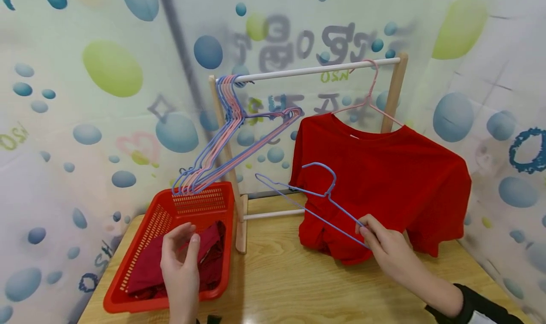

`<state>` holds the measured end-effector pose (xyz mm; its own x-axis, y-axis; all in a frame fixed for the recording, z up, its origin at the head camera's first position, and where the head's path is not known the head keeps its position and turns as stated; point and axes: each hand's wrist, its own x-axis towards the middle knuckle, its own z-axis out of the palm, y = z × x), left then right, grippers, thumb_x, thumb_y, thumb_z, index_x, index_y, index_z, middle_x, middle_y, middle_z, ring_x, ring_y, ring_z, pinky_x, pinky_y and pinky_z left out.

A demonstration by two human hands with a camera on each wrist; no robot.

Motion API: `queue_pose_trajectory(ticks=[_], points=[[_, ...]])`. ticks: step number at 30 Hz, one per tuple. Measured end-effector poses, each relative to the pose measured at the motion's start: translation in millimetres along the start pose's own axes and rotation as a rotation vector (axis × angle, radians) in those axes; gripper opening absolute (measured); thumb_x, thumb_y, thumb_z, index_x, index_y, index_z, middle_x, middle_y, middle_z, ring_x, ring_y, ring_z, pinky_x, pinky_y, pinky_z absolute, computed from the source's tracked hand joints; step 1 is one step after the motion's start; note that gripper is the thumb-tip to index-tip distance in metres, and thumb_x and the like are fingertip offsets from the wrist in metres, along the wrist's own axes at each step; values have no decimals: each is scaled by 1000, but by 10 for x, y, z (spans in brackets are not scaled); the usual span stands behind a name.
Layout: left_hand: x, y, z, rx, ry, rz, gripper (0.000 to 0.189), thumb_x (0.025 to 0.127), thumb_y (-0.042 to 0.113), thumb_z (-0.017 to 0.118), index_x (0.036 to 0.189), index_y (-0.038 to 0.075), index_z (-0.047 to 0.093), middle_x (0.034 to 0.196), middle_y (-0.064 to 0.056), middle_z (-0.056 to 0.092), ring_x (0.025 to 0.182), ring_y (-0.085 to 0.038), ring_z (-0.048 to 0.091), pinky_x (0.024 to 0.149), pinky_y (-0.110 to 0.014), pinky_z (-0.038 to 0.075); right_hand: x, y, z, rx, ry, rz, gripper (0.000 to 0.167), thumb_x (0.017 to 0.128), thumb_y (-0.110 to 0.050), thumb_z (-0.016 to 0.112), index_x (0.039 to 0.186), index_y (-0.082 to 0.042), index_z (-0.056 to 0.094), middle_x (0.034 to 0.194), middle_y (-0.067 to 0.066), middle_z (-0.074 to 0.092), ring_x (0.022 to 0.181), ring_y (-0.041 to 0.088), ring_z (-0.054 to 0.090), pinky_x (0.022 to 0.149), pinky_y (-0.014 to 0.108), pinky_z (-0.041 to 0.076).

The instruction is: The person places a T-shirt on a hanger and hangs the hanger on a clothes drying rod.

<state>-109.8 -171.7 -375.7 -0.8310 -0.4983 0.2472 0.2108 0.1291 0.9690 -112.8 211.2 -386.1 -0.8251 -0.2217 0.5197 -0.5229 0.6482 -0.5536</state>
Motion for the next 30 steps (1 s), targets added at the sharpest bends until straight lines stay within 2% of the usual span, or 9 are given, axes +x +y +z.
queue_pose_trajectory(ticks=[7,10,14,17,21,24,26,28,30], points=[[16,236,-240,3,28,40,29,105,11,61,133,11,57,123,6,60,117,-10,54,93,-7,44,9,140,-201,-86,44,41,16,105,-5,57,102,-20,61,68,-19,43,55,-4,35,50,22,35],[65,347,-367,31,45,102,30,103,6,61,133,9,58,123,5,59,119,-11,54,94,-7,44,0,176,-257,-121,79,38,15,103,-4,61,103,-19,64,67,-18,45,56,-4,34,51,20,34],[187,486,-520,235,39,250,36,100,1,65,134,2,57,122,14,58,116,-5,54,91,-5,43,-13,207,-304,-147,143,15,17,98,-2,67,102,-19,68,65,-18,43,54,-5,32,50,17,31],[344,549,-611,417,2,367,43,95,0,72,135,-1,57,123,12,60,111,2,52,90,-3,40,-24,230,-330,-158,183,5,18,96,0,69,101,-17,70,64,-17,45,53,-6,29,49,18,29],[627,512,-721,627,-133,522,47,86,3,83,128,-1,62,119,-8,67,105,-8,58,86,-3,36,-34,243,-359,-174,215,-6,18,94,1,70,101,-16,71,63,-16,48,52,-6,27,47,17,27],[847,390,-786,770,-291,608,44,80,7,89,118,0,67,109,-15,72,100,-24,66,83,-15,49,-41,238,-372,-184,226,-18,16,95,0,70,102,-15,72,64,-17,48,52,-7,27,48,16,27],[973,278,-814,843,-410,609,43,78,10,91,114,-1,70,105,-16,73,98,-33,68,83,-32,58,-45,231,-377,-186,226,-26,15,96,-1,70,102,-15,72,64,-17,49,53,-7,27,48,15,28],[1081,156,-831,915,-526,586,45,76,14,93,112,-2,71,105,-17,74,98,-36,68,83,-49,59,-46,225,-379,-184,224,-29,13,96,-3,70,102,-15,71,64,-16,49,53,-7,28,48,15,28],[1156,32,-843,992,-628,541,52,74,21,94,114,-2,70,108,-18,73,100,-38,67,84,-55,58,-45,219,-378,-183,222,-30,14,96,-3,70,102,-15,71,64,-16,47,54,-7,28,48,16,28]])
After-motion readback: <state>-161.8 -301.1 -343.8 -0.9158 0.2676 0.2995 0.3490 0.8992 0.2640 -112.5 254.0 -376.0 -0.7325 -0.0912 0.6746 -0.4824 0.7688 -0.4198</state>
